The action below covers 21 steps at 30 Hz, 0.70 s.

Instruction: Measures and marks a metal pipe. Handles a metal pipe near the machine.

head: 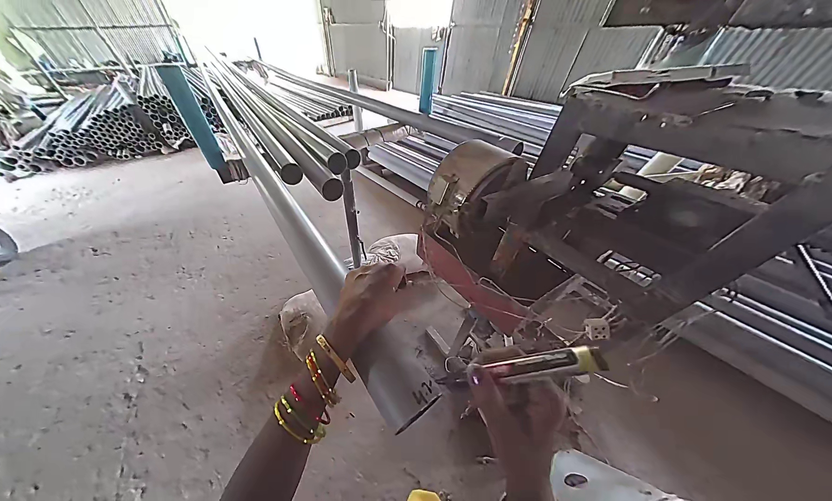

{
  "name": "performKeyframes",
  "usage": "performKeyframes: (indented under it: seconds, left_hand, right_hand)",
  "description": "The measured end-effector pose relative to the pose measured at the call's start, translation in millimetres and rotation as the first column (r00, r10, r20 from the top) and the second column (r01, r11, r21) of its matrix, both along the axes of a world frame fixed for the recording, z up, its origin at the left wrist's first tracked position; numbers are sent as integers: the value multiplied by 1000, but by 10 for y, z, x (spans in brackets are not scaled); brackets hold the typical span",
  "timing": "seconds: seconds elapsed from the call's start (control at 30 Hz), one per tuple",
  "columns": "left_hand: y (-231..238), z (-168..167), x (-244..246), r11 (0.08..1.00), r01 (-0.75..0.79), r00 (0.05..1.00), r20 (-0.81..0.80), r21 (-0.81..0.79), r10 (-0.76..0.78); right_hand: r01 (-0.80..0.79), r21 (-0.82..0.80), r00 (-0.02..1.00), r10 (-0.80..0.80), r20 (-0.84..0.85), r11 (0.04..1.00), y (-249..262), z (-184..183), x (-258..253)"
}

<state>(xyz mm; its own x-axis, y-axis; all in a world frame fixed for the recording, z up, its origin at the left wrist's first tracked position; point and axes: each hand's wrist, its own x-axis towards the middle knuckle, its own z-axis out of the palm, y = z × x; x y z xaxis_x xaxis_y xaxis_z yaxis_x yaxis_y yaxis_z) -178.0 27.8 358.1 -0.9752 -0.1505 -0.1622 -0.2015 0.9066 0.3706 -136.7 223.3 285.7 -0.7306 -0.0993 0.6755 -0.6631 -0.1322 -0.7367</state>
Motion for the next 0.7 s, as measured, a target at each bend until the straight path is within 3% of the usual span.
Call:
performKeyframes:
  seconds: [0.23,0.4,0.7]
  left_hand:
    - [-4,-27,10,1000,12,999,-41,-20,-13]
    - [-19,-93,51,999,3,993,-116,-41,-8]
    - [-5,-65,24,998,-57,997,-57,-40,54]
  right_hand:
    - [-174,-273,976,203,80,946,276,0,32]
    - [-152,-160,979,171,112,975,636,-159,140]
    - [-296,-223,857,361,368,929,980,-426,512]
